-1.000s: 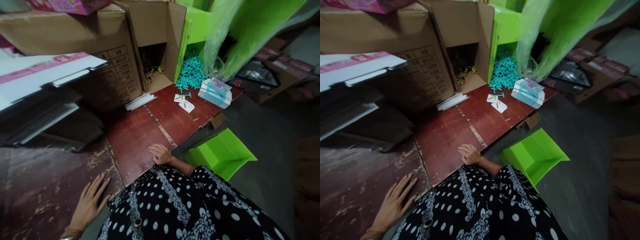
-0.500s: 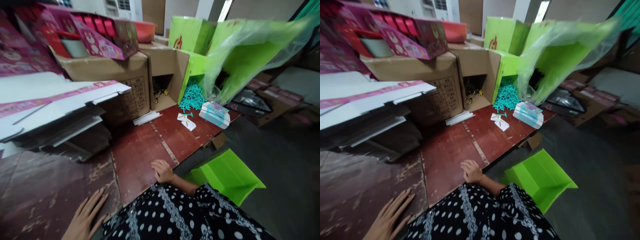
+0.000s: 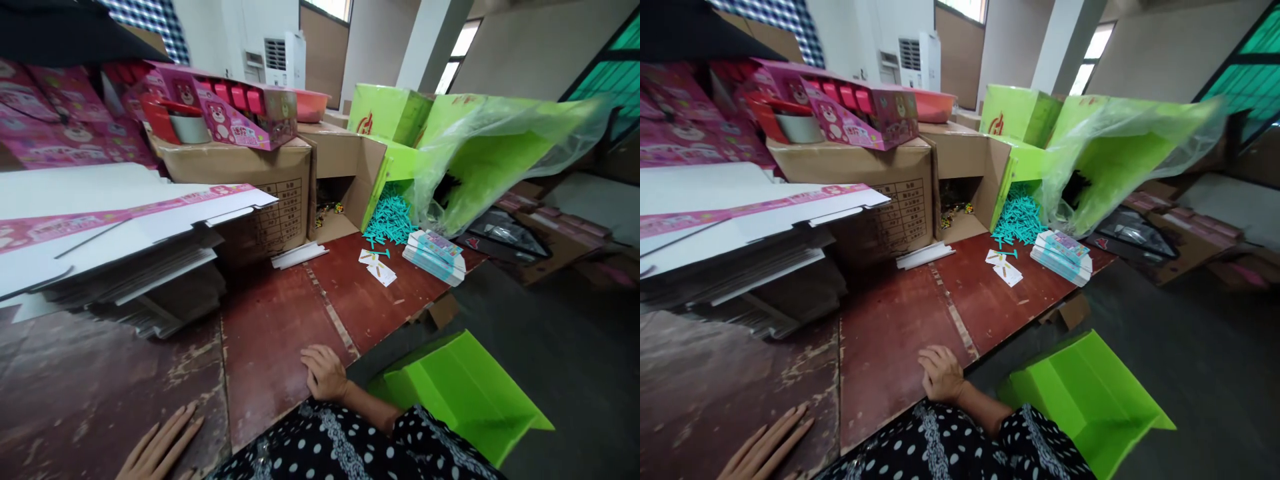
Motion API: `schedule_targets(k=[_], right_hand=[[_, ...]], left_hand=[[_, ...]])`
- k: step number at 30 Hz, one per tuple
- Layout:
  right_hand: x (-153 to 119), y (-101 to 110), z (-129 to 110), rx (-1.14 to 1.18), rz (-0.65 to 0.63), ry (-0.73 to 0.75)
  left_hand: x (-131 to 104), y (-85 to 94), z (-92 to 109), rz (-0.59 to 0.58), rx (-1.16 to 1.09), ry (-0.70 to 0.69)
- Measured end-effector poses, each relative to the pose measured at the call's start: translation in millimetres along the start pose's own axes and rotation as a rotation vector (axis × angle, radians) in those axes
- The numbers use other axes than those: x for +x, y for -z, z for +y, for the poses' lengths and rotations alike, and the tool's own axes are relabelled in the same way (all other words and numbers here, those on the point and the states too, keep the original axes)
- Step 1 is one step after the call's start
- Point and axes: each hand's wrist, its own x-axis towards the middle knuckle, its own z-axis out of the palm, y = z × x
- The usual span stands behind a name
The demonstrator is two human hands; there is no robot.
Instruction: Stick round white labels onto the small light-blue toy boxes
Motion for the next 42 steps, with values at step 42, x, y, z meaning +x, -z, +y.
schedule_targets(k=[42], right_hand=[[483.6, 3.0, -398.9, 0.759, 0.207, 0.972]], left_hand=[[-169.3, 109.3, -57.4, 0.682, -0.11, 1.789]])
